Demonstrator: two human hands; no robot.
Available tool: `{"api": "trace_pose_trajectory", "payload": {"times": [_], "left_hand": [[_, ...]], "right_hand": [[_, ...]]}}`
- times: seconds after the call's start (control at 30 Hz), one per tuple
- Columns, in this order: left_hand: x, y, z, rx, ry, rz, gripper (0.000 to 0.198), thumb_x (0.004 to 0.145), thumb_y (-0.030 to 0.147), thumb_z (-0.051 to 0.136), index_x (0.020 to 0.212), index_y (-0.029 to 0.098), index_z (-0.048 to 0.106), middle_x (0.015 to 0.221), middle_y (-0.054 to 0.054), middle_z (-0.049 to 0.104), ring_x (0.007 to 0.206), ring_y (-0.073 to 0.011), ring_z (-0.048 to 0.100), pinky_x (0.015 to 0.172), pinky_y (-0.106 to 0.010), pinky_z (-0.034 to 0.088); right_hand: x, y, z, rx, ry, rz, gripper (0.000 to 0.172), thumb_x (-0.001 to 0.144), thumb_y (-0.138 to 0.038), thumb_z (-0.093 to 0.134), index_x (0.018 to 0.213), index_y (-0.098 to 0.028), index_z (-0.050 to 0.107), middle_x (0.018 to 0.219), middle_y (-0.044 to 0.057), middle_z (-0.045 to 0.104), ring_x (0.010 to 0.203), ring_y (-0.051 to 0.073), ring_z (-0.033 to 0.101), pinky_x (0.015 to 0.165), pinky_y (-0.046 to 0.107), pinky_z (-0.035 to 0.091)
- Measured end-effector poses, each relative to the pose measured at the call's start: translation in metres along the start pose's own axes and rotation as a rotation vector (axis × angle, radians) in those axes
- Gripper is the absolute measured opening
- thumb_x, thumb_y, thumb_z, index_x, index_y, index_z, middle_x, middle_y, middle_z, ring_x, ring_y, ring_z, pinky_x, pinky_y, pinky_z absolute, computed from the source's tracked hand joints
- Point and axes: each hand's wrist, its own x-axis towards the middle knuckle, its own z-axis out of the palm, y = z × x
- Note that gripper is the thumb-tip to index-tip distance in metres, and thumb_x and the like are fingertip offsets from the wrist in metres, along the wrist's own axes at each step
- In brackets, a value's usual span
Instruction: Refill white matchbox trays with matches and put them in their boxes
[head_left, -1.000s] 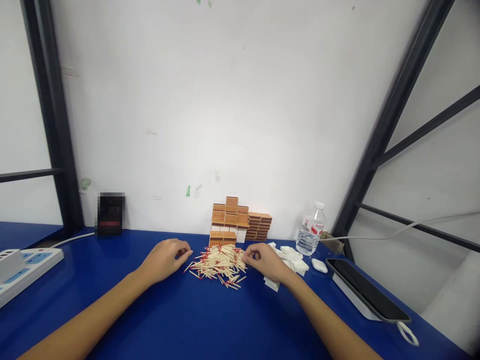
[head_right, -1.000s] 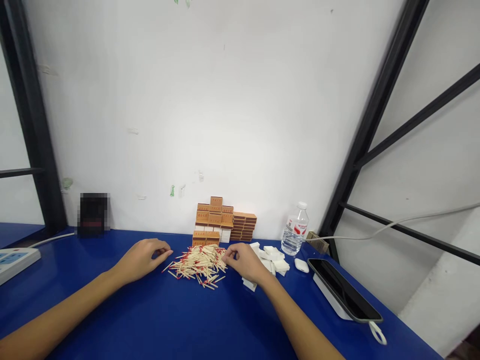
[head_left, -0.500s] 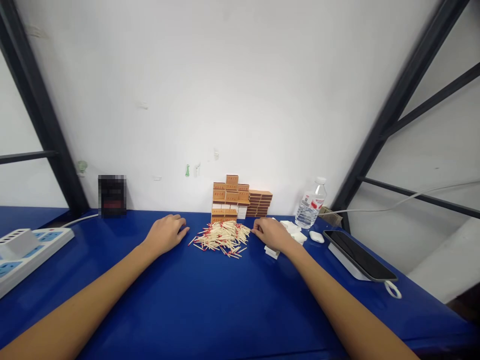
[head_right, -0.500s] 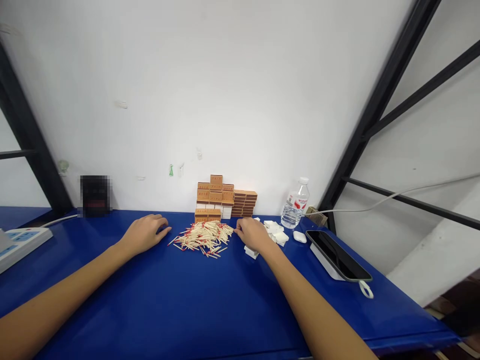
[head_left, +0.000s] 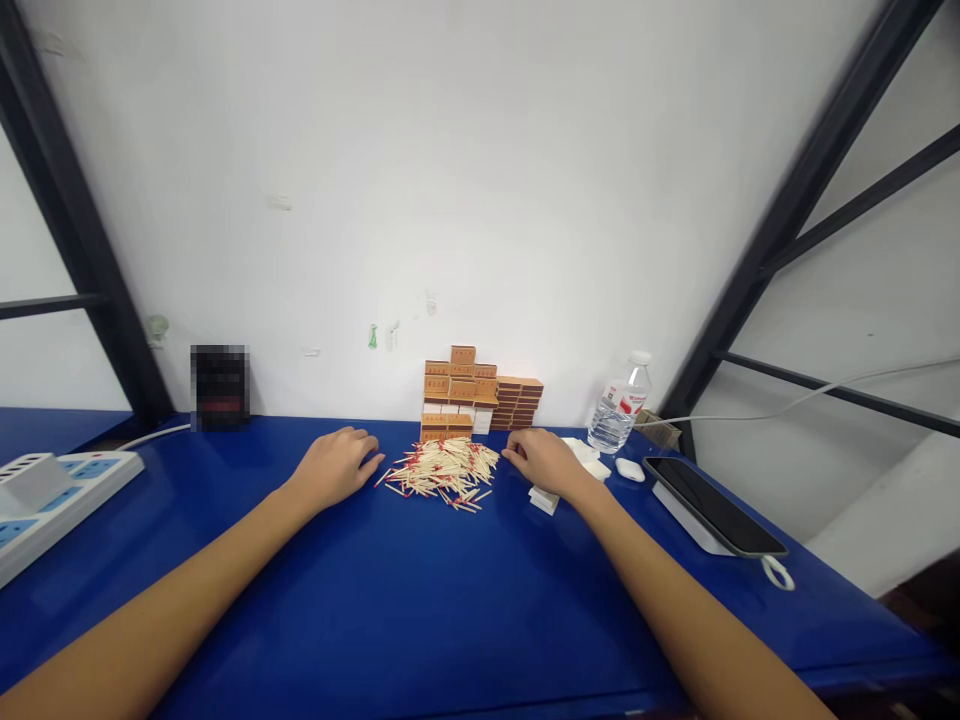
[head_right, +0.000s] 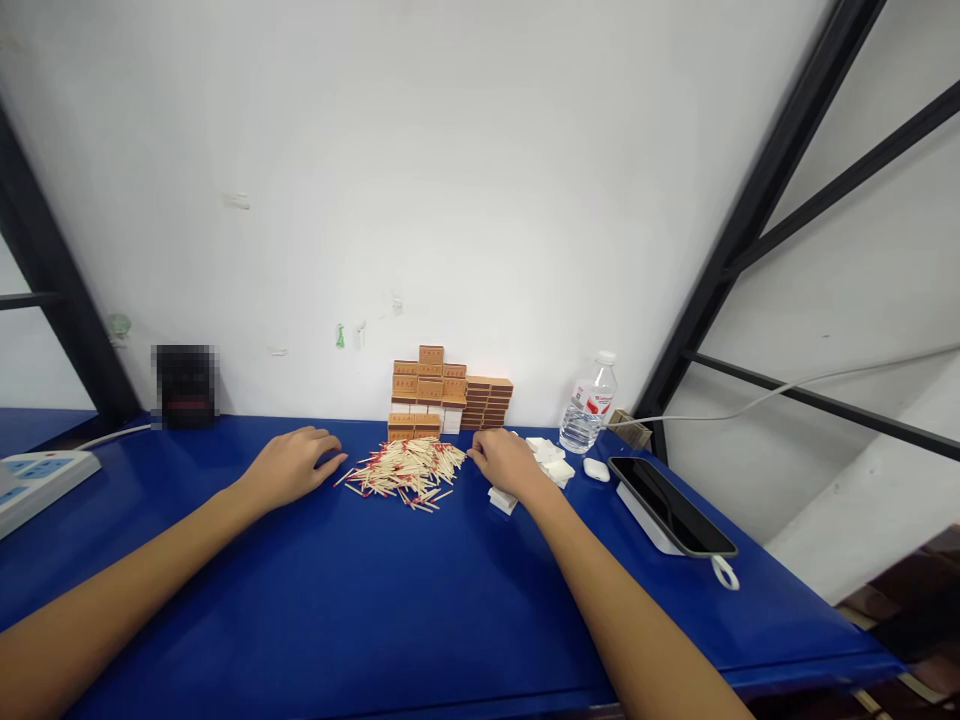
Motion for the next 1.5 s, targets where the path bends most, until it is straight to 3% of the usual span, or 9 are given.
{"api": "trace_pose_trajectory", "payload": {"times": [0.4,0.77,1.5], "left_hand": [[0.003,-0.004,0.008,-0.001,-0.01,0.086,0.028,0.102,0.037,0.051,0.097,0.02,0.073,0.096,-0.009,0.073,0.094,-0.0259,0.067,0.075,-0.034,0.048],[0.003,-0.005,0.006,0.017,0.013,0.115,0.03,0.103,0.037,0.049,0.098,0.02,0.073,0.095,-0.009,0.074,0.097,-0.0268,0.066,0.078,-0.035,0.049],[0.002,-0.001,0.003,0.004,-0.01,0.122,0.03,0.103,0.036,0.049,0.099,0.019,0.073,0.096,-0.01,0.074,0.097,-0.0272,0.066,0.079,-0.037,0.05]], "right_hand": [[0.002,0.005,0.004,0.012,-0.034,-0.043,0.02,0.099,-0.032,0.059,0.093,-0.02,0.074,0.094,0.008,0.076,0.082,0.02,0.067,0.065,0.028,0.035],[0.001,0.019,-0.01,0.181,0.025,-0.07,0.016,0.097,-0.028,0.062,0.088,-0.019,0.072,0.081,0.004,0.074,0.072,0.017,0.065,0.062,0.026,0.037],[0.002,0.016,-0.004,0.112,-0.026,-0.074,0.02,0.097,-0.032,0.061,0.091,-0.018,0.074,0.089,0.008,0.076,0.075,0.019,0.066,0.064,0.027,0.04]]}}
